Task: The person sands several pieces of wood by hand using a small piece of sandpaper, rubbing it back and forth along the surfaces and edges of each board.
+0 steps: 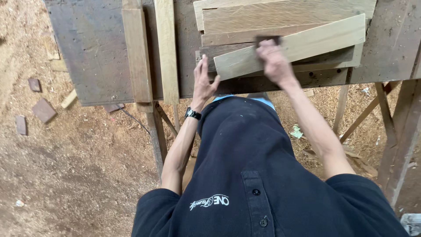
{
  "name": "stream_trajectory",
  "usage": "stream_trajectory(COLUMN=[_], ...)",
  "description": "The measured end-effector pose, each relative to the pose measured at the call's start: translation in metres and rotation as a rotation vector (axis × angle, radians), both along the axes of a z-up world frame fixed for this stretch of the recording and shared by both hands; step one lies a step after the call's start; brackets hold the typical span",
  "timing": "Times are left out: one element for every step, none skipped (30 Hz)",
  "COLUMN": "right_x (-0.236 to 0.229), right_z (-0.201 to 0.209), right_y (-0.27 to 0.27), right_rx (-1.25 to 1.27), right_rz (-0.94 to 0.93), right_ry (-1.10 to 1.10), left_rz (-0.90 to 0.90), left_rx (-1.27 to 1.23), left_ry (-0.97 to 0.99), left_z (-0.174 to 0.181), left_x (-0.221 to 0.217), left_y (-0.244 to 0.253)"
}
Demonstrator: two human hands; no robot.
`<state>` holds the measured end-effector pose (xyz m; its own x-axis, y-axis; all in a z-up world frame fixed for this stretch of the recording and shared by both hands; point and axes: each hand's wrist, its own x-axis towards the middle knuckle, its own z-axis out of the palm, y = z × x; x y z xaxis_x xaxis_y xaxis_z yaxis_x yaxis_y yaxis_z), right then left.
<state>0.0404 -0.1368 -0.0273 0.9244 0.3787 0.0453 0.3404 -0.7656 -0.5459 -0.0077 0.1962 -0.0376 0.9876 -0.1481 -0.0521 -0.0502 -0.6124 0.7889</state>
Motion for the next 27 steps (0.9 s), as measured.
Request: stream_trajectory(right_x=[0.003,0.006,0.009,0.010,0.010,0.008,0.007,0.001,-0.006,-0.011,-0.023,-0.032,-0.037,-0.037,-0.034,-0.034,-0.032,-0.026,-0.022,-0.018,-0.011,-0.007,-0.004,-0.005,-0.008,-0.015,-0.025], right_z=[0.000,-0.002,-0.003,-0.010,-0.019,-0.025,-0.026,-0.023,-0.020,-0.015,-0.006,0.004,0.013,0.023,0.034,0.044,0.051,0.058,0.063,0.062,0.058,0.054,0.051,0.047,0.040,0.032,0.026], right_y=[-0.023,-0.043,-0.061,-0.065,-0.056,-0.040,-0.021,0.004,0.041,0.081,0.117,0.145,0.172,0.188,0.187,0.183,0.177,0.159,0.136,0.115,0.091,0.067,0.043,0.022,0.011,0.010,0.014], right_rx=[-0.041,-0.079,-0.162,-0.244,-0.292,-0.341,-0.391,-0.330,-0.269,-0.251,-0.203,-0.092,-0.057,-0.017,0.085,0.191,0.297,0.381,0.464,0.291,0.118,0.060,0.001,-0.153,-0.304,-0.415,-0.523], right_rz=[-0.111,-0.222,-0.310,-0.400,-0.443,-0.489,-0.535,-0.452,-0.368,-0.239,-0.109,0.107,0.363,0.619,0.562,0.501,0.435,0.419,0.403,0.319,0.236,0.064,-0.107,-0.136,-0.160,-0.167,-0.170], right_ry=[-0.020,-0.041,-0.029,-0.016,-0.005,0.006,0.018,0.010,0.003,-0.025,0.103,0.123,0.014,-0.101,0.110,0.324,0.537,0.399,0.261,0.069,-0.122,-0.038,0.048,-0.138,-0.325,-0.202,-0.077], left_rz=[0.090,0.181,0.241,0.299,0.356,0.401,0.447,0.490,0.510,0.529,0.548,0.572,0.595,0.617,0.619,0.620,0.621,0.638,0.655,0.675,0.676,0.675,0.674,0.678,0.682,0.682,0.682], left_rx=[-0.022,-0.042,-0.064,-0.085,-0.104,-0.125,-0.146,-0.169,-0.168,-0.168,-0.168,-0.213,-0.258,-0.301,-0.331,-0.356,-0.382,-0.372,-0.361,-0.348,-0.344,-0.335,-0.326,-0.327,-0.328,-0.328,-0.329], left_ry=[0.060,0.121,0.115,0.109,0.102,0.123,0.144,0.161,0.144,0.127,0.110,0.125,0.139,0.147,0.116,0.088,0.060,0.060,0.060,0.068,0.073,0.072,0.072,0.081,0.091,0.102,0.109], left_z=[0.003,0.005,0.005,0.005,0.005,0.004,0.004,0.002,-0.001,-0.004,-0.007,-0.011,-0.016,-0.021,-0.024,-0.026,-0.027,-0.027,-0.027,-0.026,-0.027,-0.027,-0.028,-0.031,-0.034,-0.038,-0.041], left_x=[-0.010,-0.018,-0.024,-0.030,-0.036,-0.043,-0.050,-0.053,-0.055,-0.057,-0.060,-0.061,-0.059,-0.053,-0.047,-0.045,-0.043,-0.041,-0.038,-0.042,-0.048,-0.050,-0.053,-0.056,-0.060,-0.065,-0.068], left_y=[0.005,0.012,0.017,0.022,0.026,0.029,0.032,0.034,0.036,0.037,0.038,0.039,0.041,0.045,0.048,0.053,0.059,0.064,0.071,0.075,0.076,0.080,0.083,0.083,0.082,0.080,0.078])
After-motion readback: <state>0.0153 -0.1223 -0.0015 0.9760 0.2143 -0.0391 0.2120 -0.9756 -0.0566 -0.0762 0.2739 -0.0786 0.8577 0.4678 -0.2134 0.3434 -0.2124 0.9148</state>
